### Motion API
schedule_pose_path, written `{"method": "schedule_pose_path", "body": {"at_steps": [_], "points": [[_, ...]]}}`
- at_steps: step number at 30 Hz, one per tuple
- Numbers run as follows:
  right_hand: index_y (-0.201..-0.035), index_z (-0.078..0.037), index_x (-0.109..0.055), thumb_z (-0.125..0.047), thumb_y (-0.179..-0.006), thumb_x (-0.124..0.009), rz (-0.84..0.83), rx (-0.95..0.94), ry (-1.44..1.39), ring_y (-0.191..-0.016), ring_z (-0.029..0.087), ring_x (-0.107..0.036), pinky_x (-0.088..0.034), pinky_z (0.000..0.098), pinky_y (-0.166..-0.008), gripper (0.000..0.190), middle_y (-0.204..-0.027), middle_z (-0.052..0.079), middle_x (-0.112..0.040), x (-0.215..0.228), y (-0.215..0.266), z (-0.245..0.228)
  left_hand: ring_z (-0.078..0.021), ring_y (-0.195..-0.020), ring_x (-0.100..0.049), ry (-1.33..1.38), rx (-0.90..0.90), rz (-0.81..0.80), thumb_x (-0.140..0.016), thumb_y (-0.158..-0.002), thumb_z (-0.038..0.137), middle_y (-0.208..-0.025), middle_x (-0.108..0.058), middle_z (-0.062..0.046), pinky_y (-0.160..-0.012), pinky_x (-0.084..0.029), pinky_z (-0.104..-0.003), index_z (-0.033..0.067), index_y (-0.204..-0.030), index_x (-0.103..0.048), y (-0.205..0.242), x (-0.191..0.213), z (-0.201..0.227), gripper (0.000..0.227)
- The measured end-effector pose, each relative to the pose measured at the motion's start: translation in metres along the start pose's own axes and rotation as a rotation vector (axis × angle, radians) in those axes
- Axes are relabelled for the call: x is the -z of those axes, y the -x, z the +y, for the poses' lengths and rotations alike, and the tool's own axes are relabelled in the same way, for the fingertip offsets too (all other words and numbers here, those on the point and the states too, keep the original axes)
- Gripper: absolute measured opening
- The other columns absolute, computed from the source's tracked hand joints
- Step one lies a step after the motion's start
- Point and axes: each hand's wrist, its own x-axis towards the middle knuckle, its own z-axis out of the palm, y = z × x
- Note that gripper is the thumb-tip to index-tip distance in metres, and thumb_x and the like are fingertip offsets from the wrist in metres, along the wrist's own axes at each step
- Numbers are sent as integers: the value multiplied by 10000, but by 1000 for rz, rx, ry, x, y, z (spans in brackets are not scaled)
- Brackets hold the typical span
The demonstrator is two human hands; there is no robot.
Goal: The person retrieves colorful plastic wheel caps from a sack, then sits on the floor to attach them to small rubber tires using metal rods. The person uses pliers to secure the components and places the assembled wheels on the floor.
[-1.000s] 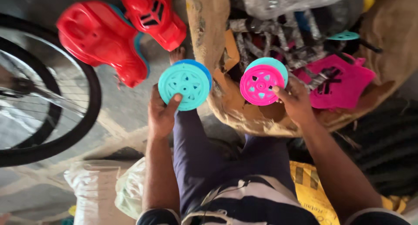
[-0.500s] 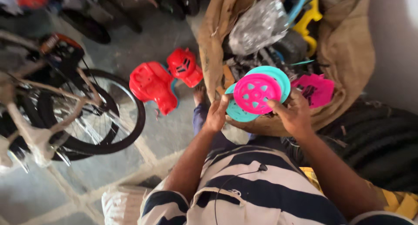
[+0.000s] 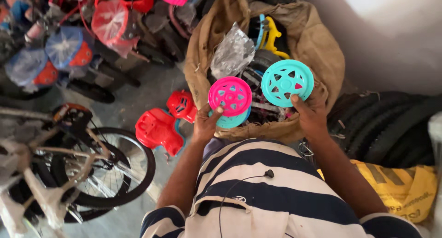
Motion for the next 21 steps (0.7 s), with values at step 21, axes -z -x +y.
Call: {"method": "schedule_pose_path", "body": {"at_steps": [21], "points": [[-1394,-54,-535,-166,-979,-657,174,-324,-607,-1198,277,-697,-579,400,-1037,446,-1312,115,-673,-5,13,-10,-276,-1096,-691,-1245,-1116,-196,-732,-844,129,-1446,-587,-172,-890,-596,-397,115,-1156,-796,-3,-64,110,319]]}}
